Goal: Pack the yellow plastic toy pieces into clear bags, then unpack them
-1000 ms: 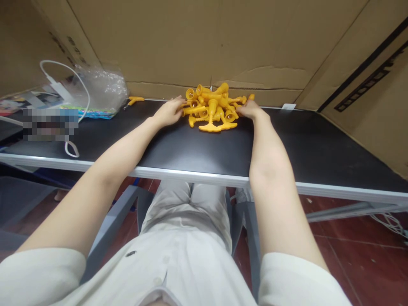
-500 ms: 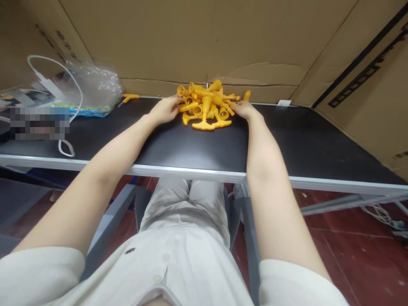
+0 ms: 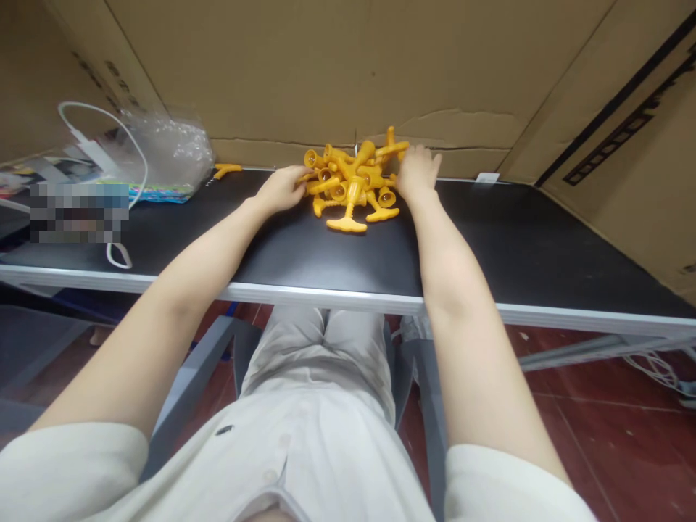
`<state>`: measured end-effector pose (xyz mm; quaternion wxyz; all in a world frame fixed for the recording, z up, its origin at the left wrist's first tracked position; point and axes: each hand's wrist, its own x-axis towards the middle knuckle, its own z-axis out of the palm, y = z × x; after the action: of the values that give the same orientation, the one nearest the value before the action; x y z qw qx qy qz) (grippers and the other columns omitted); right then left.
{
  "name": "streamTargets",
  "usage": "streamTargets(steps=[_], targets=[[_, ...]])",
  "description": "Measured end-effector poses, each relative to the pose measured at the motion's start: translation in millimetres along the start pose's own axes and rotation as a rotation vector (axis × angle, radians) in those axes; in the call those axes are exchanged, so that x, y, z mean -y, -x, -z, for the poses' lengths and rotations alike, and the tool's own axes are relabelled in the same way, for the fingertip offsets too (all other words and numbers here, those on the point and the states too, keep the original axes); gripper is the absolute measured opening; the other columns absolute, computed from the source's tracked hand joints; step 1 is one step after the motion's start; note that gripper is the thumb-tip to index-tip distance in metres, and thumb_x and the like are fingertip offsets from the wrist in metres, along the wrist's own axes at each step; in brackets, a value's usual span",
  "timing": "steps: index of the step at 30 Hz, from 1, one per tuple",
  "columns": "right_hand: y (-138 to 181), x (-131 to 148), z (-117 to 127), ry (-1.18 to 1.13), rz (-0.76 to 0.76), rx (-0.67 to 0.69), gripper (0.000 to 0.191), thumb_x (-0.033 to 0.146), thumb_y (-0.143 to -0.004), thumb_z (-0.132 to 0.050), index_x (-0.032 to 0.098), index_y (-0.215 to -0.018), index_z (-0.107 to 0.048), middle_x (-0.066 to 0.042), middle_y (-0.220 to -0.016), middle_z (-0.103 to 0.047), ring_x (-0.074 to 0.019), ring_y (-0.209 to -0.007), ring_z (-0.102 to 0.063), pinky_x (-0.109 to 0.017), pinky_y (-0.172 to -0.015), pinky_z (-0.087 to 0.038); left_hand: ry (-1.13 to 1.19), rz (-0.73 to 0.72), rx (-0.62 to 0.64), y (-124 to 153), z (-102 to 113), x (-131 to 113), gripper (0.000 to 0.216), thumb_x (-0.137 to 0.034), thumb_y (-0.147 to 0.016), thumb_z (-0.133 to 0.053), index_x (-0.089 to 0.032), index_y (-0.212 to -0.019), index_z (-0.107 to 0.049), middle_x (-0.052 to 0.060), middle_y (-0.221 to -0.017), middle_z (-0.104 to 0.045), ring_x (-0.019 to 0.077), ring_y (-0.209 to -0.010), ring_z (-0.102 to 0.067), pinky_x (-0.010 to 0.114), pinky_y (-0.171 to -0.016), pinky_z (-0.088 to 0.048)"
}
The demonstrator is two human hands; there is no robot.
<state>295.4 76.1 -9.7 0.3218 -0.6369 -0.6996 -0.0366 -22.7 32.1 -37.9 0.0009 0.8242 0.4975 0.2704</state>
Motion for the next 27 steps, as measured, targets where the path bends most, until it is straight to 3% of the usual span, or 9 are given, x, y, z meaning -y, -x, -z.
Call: streamTargets(steps=[3,5,7,10,14,18,22,27], targets=[[8,14,11,-0.013,0.049,-0.054,0.022,0.038,-0.110,-0.054,0.022,-0.122,-0.061,-0.021,-0.146,-0.062,-0.0406,-0.151,-0.043,-0.067,-0.134,-0.018,0.006,-0.020,-0.022,-2,-2,5,0.057,-0.025,-0.095,-0.055,-0.018,-0.149,-0.070,0.013,-0.150,-0.075,0.0368,-0.147,-0.064,0.053,-0.132,-0.046],[11,23,17,-0.051,0.072,-0.075,0.026,0.044,-0.112,-0.046,0.032,-0.130,-0.061,-0.014,-0.144,-0.066,-0.0364,-0.152,-0.039,-0.064,-0.136,-0.016,-0.002,-0.027,-0.040,-2,-1,5,0.060,-0.026,-0.096,-0.054,-0.021,-0.154,-0.067,0.013,-0.156,-0.071,0.0354,-0.150,-0.062,0.052,-0.133,-0.044],[14,31,23,-0.075,0.102,-0.084,0.034,0.048,-0.112,-0.042,0.039,-0.139,-0.058,-0.009,-0.147,-0.067,-0.0349,-0.153,-0.037,-0.062,-0.137,-0.018,-0.006,-0.038,-0.075,0,3,1,0.065,-0.027,-0.097,-0.053,-0.022,-0.162,-0.059,0.012,-0.167,-0.061,0.0338,-0.159,-0.053,0.051,-0.136,-0.039],[18,45,28,-0.019,0.200,-0.059,0.044,0.049,-0.108,-0.041,0.038,-0.149,-0.052,-0.007,-0.159,-0.060,-0.0373,-0.153,-0.042,-0.065,-0.134,-0.027,-0.010,-0.028,-0.141,3,11,-9,0.073,-0.032,-0.101,-0.053,-0.028,-0.174,-0.044,0.008,-0.182,-0.042,0.0315,-0.169,-0.038,0.050,-0.139,-0.032],[23,63,23,0.085,0.398,0.022,0.042,0.051,-0.107,-0.038,0.045,-0.147,-0.051,-0.001,-0.157,-0.063,-0.0324,-0.147,-0.050,-0.059,-0.132,-0.035,0.015,0.011,-0.195,4,13,-13,0.074,-0.044,-0.105,-0.051,-0.034,-0.176,-0.038,0.006,-0.189,-0.026,0.0363,-0.166,-0.044,0.052,-0.136,-0.037],[23,73,10,0.071,0.590,0.022,0.054,0.052,-0.110,-0.032,0.023,-0.148,-0.058,-0.019,-0.149,-0.066,-0.0410,-0.140,-0.057,-0.063,-0.119,-0.044,0.109,-0.038,-0.281,-3,6,1,0.070,-0.055,-0.104,-0.052,-0.032,-0.170,-0.048,0.012,-0.182,-0.041,0.0399,-0.163,-0.048,0.057,-0.133,-0.040],[20,72,3,0.073,0.677,0.023,0.057,0.054,-0.112,-0.028,0.021,-0.146,-0.060,-0.022,-0.143,-0.067,-0.0401,-0.135,-0.060,-0.059,-0.113,-0.047,0.125,-0.043,-0.333,-5,3,8,0.065,-0.050,-0.104,-0.053,-0.031,-0.165,-0.051,0.013,-0.177,-0.049,0.0358,-0.162,-0.049,0.052,-0.131,-0.044],[17,70,-6,0.054,0.705,0.077,0.056,0.051,-0.111,-0.031,0.018,-0.145,-0.061,-0.022,-0.135,-0.068,-0.0410,-0.132,-0.060,-0.060,-0.112,-0.047,0.104,-0.025,-0.329,-4,1,5,0.063,-0.039,-0.104,-0.054,-0.028,-0.166,-0.050,0.016,-0.173,-0.053,0.0374,-0.151,-0.060,0.050,-0.125,-0.050]])
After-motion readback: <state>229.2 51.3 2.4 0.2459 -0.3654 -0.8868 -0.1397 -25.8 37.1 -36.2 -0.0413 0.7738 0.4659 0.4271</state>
